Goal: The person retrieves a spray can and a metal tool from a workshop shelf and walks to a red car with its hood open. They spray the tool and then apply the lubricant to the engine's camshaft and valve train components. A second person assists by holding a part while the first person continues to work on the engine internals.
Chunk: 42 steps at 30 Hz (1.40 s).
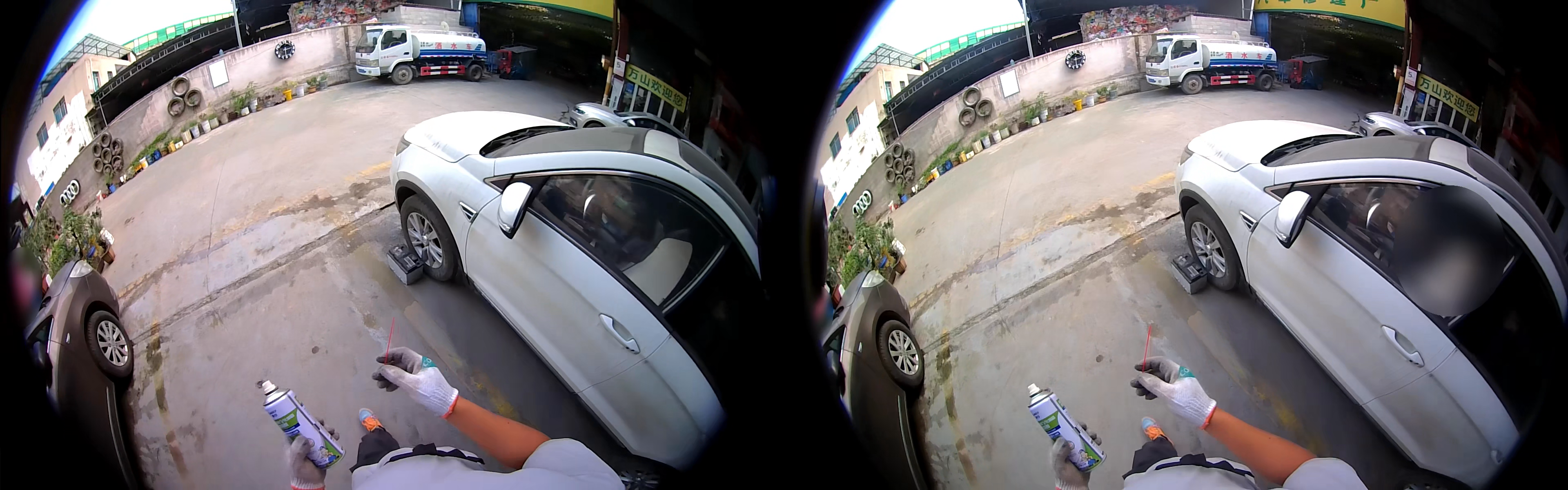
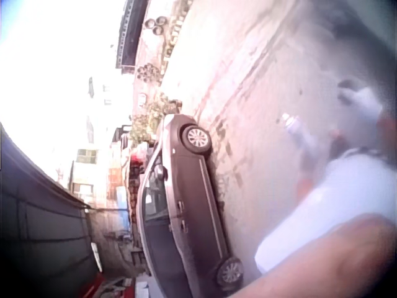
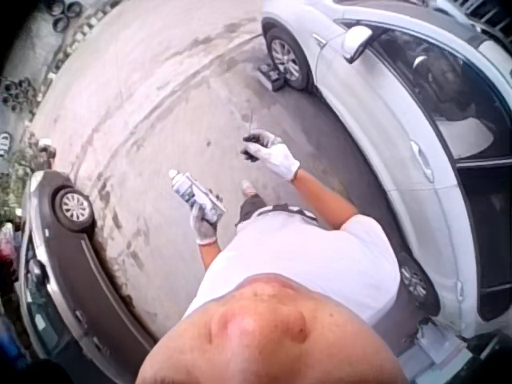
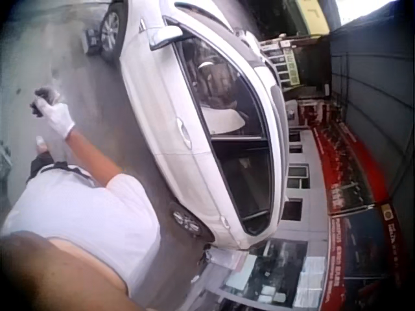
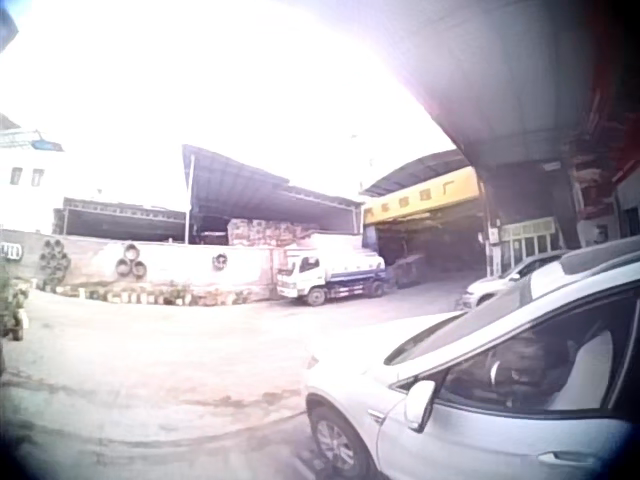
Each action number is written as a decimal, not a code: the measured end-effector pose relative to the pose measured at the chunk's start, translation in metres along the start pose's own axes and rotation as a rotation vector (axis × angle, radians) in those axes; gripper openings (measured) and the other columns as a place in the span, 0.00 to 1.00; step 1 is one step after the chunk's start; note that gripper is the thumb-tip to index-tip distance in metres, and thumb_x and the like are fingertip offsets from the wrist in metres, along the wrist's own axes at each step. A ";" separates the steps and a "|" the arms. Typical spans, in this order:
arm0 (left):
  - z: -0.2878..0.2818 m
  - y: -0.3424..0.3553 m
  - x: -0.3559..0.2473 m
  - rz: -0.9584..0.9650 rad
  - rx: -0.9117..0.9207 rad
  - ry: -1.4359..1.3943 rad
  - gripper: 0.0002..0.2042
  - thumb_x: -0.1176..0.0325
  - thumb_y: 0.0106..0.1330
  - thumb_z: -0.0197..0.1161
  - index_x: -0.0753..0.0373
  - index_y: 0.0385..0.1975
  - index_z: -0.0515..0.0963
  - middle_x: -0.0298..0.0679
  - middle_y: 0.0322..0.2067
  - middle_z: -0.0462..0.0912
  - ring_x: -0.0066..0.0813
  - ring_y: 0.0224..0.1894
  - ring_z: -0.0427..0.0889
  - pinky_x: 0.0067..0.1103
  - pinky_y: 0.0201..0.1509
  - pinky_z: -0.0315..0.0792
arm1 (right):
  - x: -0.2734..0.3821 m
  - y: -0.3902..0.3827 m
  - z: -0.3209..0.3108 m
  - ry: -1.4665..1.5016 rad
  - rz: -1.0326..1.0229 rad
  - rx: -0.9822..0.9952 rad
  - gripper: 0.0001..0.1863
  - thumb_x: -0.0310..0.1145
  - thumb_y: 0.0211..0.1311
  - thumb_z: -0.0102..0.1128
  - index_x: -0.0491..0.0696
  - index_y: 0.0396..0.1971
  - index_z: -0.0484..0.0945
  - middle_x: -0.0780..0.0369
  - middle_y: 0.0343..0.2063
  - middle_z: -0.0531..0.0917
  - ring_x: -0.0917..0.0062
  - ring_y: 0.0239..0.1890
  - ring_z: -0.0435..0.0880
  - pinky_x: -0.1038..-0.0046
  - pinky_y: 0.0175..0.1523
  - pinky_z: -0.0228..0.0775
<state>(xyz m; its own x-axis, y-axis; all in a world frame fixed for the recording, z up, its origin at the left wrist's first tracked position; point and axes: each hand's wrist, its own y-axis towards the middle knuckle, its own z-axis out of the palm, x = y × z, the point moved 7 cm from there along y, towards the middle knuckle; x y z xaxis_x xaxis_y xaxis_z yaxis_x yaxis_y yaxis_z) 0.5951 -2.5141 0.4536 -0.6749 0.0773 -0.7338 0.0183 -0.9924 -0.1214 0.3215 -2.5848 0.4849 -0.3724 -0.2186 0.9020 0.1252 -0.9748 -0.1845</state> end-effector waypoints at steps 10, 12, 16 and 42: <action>0.124 0.374 0.008 -0.276 0.261 0.192 0.50 0.68 0.49 0.73 0.51 0.76 0.53 0.53 0.53 0.78 0.49 0.49 0.85 0.45 0.50 0.85 | 0.085 0.302 -0.020 0.057 -0.167 -0.196 0.10 0.28 0.72 0.64 0.42 0.49 0.78 0.59 0.43 0.88 0.78 0.46 0.87 0.74 0.53 0.80; 0.148 0.441 0.004 -0.322 0.311 0.226 0.53 0.69 0.47 0.73 0.47 0.77 0.50 0.53 0.53 0.78 0.50 0.51 0.85 0.46 0.51 0.85 | 0.116 0.358 -0.026 0.112 -0.219 -0.249 0.11 0.27 0.72 0.64 0.42 0.50 0.77 0.59 0.43 0.87 0.77 0.46 0.87 0.73 0.53 0.81; 0.185 0.586 0.012 -0.356 0.529 0.289 0.56 0.73 0.48 0.71 0.46 0.80 0.46 0.47 0.61 0.74 0.47 0.56 0.82 0.44 0.57 0.82 | 0.173 0.489 -0.042 0.177 -0.421 -0.292 0.11 0.28 0.75 0.61 0.43 0.51 0.73 0.56 0.46 0.86 0.75 0.48 0.86 0.71 0.57 0.79; 0.378 1.421 0.160 -0.323 0.493 0.643 0.41 0.75 0.59 0.64 0.65 0.75 0.55 0.49 0.67 0.67 0.39 0.69 0.68 0.34 0.74 0.64 | 0.351 1.284 -0.282 0.122 -0.340 -0.511 0.09 0.28 0.78 0.55 0.42 0.50 0.76 0.56 0.49 0.85 0.75 0.49 0.86 0.72 0.55 0.80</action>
<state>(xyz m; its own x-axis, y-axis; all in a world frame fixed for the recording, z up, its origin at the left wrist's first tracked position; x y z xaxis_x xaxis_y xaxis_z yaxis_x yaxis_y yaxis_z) 0.2339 -3.9480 0.4163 -0.0421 0.2535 -0.9664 -0.5236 -0.8294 -0.1947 0.0921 -3.9257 0.4550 -0.4199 0.1337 0.8977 -0.4635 -0.8819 -0.0855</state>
